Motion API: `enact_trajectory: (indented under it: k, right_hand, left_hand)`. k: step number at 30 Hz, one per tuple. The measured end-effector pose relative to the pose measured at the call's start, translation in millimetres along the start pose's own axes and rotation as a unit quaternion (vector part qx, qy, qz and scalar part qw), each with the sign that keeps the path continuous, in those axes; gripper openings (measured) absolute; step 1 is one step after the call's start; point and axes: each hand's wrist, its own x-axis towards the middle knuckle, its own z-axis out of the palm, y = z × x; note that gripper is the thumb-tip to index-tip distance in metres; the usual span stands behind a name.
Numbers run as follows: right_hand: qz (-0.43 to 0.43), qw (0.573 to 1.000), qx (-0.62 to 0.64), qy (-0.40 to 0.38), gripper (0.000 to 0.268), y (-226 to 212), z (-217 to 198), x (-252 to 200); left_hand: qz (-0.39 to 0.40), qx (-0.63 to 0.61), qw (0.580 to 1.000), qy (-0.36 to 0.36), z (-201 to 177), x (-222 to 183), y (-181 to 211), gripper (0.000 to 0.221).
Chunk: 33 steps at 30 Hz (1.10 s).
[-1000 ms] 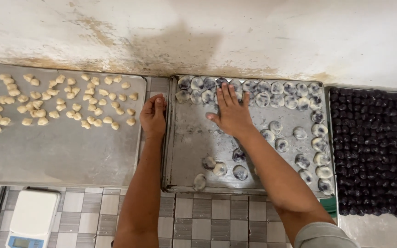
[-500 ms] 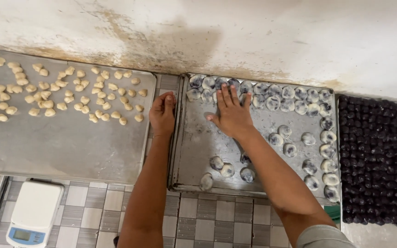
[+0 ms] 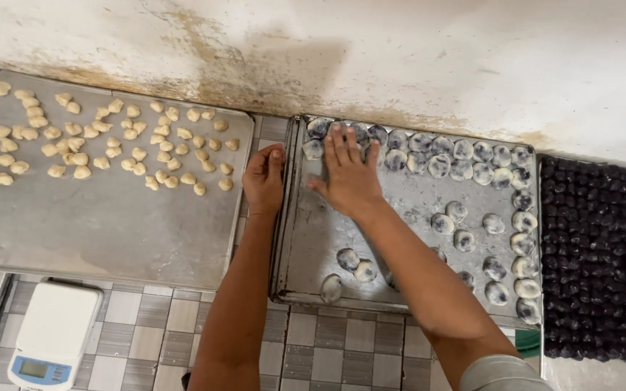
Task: Arranging and spacing out small filled dough balls on a metal tray to prepare them for baking or further processing.
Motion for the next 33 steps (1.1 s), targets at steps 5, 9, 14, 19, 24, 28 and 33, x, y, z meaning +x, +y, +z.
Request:
enact_trajectory:
  k: [5, 9, 14, 19, 24, 28, 33]
  right_hand:
    - [-0.034, 0.999, 0.017, 0.008, 0.086, -10, 12, 17]
    - [-0.030, 1.000, -0.006, 0.002, 0.086, -3, 27, 24]
    - [-0.017, 1.000, 0.006, 0.008, 0.088, -15, 20, 23]
    - [-0.018, 0.999, 0.038, 0.013, 0.091, -15, 31, 28]
    - [-0.018, 0.997, 0.063, 0.044, 0.086, -11, 26, 29]
    - [-0.020, 0.994, 0.087, 0.057, 0.088, 0, 24, 35]
    - [-0.013, 0.995, 0.050, 0.081, 0.083, -4, 37, 43]
  left_hand:
    - [0.011, 0.016, 1.000, -0.007, -1, 0, 5, 0.023]
    - [0.016, 0.015, 1.000, -0.001, -1, 1, 6, 0.022]
    - [0.014, 0.042, 0.999, 0.001, -3, 0, 7, 0.022]
    - [0.013, 0.041, 0.999, 0.002, -2, 0, 10, 0.021]
    - [0.009, 0.037, 0.999, -0.008, -1, -1, 14, 0.023]
    - [-0.002, 0.022, 1.000, -0.016, 1, 0, 21, 0.024]
    - [0.009, 0.026, 1.000, -0.002, 2, 0, 17, 0.020]
